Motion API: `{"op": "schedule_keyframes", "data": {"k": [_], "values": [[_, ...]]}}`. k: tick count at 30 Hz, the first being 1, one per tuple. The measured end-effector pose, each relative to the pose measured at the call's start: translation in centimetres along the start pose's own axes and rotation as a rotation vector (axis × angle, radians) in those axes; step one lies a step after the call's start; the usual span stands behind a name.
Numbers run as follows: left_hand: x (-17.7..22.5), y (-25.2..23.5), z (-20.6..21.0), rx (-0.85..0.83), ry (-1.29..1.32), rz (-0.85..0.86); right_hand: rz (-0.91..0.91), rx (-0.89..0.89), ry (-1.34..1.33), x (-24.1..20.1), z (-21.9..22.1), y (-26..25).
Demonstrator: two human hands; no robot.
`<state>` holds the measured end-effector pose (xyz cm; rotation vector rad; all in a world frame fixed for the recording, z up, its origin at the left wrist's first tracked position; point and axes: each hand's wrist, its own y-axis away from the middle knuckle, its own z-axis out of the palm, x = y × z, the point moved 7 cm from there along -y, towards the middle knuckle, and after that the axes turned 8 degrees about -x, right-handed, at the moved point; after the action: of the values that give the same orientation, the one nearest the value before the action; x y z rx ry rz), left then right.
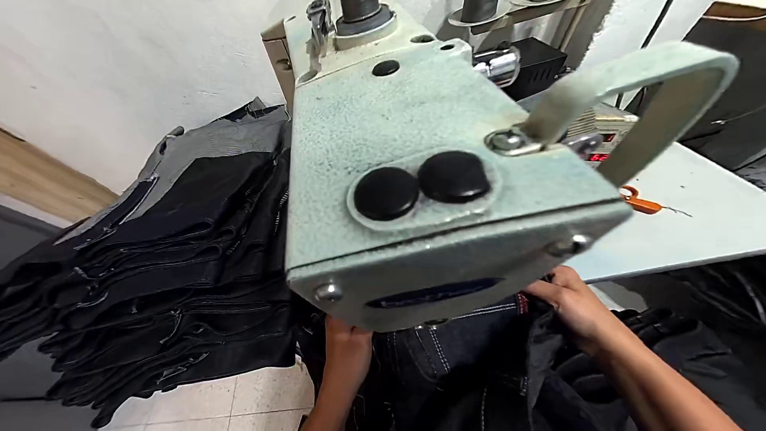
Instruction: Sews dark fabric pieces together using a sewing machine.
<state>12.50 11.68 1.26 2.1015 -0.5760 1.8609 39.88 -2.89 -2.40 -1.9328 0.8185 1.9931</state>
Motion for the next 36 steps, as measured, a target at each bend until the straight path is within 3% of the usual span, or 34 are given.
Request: {"op": "schedule_keyframes", "data": {"k": [13, 18, 21, 24, 26, 30, 36], "values": [[-0.5, -0.2, -0.7, -0.071, -0.018, 0.045, -0.027, -0.023, 0.004, -0.2, 0.3, 1.3], [0.1, -0.3, -1.4, -0.172, -0.205, 0.069, -0.019, -0.088, 0.032, -0.1, 0.3, 1.0], [1.5, 0.7, -2.3, -0.182, -0.568, 0.056, -0.141, -0.165, 0.271, -0.9, -0.2, 1.3], [3.8, 2.7, -3.2, -0.138, -0.803, 0.039, -0.444, -0.005, 0.737, -3.5, -1.0, 3.2], [5.8, 4.5, -3.2, -0.186, -0.830, 0.065, -0.499, 0.038, 0.840, -5.0, -1.0, 5.4], [7.9, 7.5, -2.2, -0.319, -0.793, 0.170, -0.252, -0.081, 0.529, -3.3, -0.5, 8.4], [8.6, 8.2, 0.6, -0.311, -1.007, 0.190, 0.050, -0.006, -0.084, 1.8, 0.7, 9.2]]}}
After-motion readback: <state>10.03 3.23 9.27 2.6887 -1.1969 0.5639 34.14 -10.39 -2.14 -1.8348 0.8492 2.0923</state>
